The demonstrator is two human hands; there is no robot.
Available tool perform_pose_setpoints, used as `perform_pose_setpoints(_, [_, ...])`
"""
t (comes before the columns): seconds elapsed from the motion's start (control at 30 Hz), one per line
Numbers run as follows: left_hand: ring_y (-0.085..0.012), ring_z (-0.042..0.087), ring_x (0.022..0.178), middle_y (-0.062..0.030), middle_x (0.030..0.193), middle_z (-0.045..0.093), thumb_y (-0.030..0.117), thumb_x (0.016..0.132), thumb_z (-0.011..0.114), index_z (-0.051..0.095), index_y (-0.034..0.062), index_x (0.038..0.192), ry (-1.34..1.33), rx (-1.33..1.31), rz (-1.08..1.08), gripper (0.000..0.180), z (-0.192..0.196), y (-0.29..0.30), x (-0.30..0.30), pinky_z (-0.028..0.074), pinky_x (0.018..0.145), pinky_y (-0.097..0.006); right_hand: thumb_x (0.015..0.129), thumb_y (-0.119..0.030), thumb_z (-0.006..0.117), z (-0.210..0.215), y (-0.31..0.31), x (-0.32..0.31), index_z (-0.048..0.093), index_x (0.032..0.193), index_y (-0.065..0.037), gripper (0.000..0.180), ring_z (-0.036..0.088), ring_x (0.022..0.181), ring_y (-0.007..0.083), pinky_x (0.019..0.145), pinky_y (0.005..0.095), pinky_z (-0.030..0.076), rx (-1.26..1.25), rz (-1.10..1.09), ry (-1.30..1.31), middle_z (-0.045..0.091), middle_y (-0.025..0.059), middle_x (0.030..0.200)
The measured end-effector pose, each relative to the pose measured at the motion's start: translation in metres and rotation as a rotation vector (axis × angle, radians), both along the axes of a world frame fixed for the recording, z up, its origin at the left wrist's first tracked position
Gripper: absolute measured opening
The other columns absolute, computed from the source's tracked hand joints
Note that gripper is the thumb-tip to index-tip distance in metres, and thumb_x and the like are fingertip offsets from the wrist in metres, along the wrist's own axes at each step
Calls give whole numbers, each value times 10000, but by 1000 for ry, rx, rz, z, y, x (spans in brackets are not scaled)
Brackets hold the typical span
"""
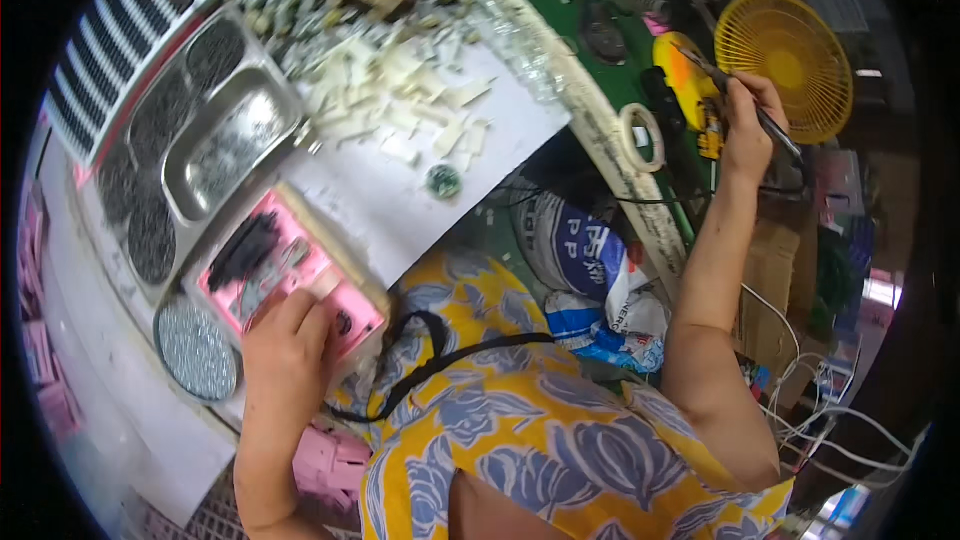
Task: Soldering internal components and assembling the plastic housing of small pink electronic toy devices at a factory workstation.
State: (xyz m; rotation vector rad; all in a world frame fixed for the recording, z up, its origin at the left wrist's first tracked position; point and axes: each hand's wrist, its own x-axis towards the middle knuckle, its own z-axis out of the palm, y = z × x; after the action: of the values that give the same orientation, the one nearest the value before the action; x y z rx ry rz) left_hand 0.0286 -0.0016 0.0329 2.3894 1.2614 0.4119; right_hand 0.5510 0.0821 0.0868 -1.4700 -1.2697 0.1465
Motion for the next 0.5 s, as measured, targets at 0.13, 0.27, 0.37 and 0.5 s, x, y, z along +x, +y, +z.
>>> perform_pose_setpoints(0.13, [-307,640,759,-96,861,610,-7,724,728,644,43,895,2,19,5,198,3,0,6,530,647,-405,876,-73,703,1,25,13,714,952,-3,105,620,790,92,745,229,475,39,-82,17,694,14,866])
perform_pose_setpoints(0.27, [-299,622,750,-92,857,593,13,706,729,633,37,873,7,13,45,194,2,-5,6,514,656,-411,872,-101,720,-40,78,16,729,944,-24,105,607,753,87,713,225,466,36,-75,48,691,27,844])
perform_pose_setpoints(0.37, [-296,623,751,-89,867,600,16,724,729,637,39,885,-31,13,43,187,-4,-7,1,514,657,-409,901,-190,739,-51,89,13,696,1022,-21,212,562,688,95,666,281,467,-65,15,617,651,36,790])
perform_pose_setpoints(0.5, [-271,611,718,-114,946,616,23,768,731,651,31,1037,-168,17,137,281,-6,-13,-12,504,640,-380,987,-273,630,-70,34,-65,635,1118,1,304,528,645,121,682,303,489,-292,405,1302,553,33,753])
